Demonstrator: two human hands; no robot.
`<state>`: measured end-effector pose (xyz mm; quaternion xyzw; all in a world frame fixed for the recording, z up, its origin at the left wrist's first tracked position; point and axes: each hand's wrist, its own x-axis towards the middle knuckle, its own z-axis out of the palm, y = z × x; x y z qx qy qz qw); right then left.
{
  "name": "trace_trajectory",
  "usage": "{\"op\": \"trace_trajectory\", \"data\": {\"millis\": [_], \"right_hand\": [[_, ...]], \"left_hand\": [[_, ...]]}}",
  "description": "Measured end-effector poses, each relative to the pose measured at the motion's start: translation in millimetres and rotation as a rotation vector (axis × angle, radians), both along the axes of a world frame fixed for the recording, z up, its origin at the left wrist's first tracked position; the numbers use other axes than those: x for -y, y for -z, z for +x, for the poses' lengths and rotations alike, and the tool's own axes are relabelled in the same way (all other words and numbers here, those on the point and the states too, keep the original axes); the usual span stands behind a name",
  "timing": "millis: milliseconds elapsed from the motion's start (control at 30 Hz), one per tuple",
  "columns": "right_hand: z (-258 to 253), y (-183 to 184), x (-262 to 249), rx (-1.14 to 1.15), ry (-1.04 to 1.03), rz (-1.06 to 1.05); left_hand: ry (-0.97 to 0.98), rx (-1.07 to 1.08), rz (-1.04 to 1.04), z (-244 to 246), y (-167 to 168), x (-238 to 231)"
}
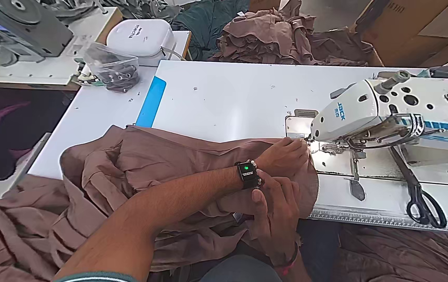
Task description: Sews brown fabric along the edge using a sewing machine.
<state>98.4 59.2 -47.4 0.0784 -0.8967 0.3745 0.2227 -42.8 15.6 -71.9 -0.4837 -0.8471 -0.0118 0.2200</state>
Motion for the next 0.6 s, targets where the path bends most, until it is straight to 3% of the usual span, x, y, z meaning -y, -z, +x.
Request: {"op": "trace_trajectory", "data": {"millis": [167, 267, 400, 600], "right_hand": [[2, 1, 4, 0.039, -0.107, 0.044], [7, -2, 4, -0.042, -0.183, -0.062], [5, -2, 4, -0.045, -0.078, -0.062], [1, 0, 5, 0.059, -0.030, 0.046]], "left_hand": [[0.063, 0.034, 0.042, -3, 8, 2], [-0.031, 0.282, -0.290, 12, -45, 3], [0.034, 0.104, 0.046, -6, 20, 0], [0.080, 0.034, 0.064, 0, 2, 7]]}}
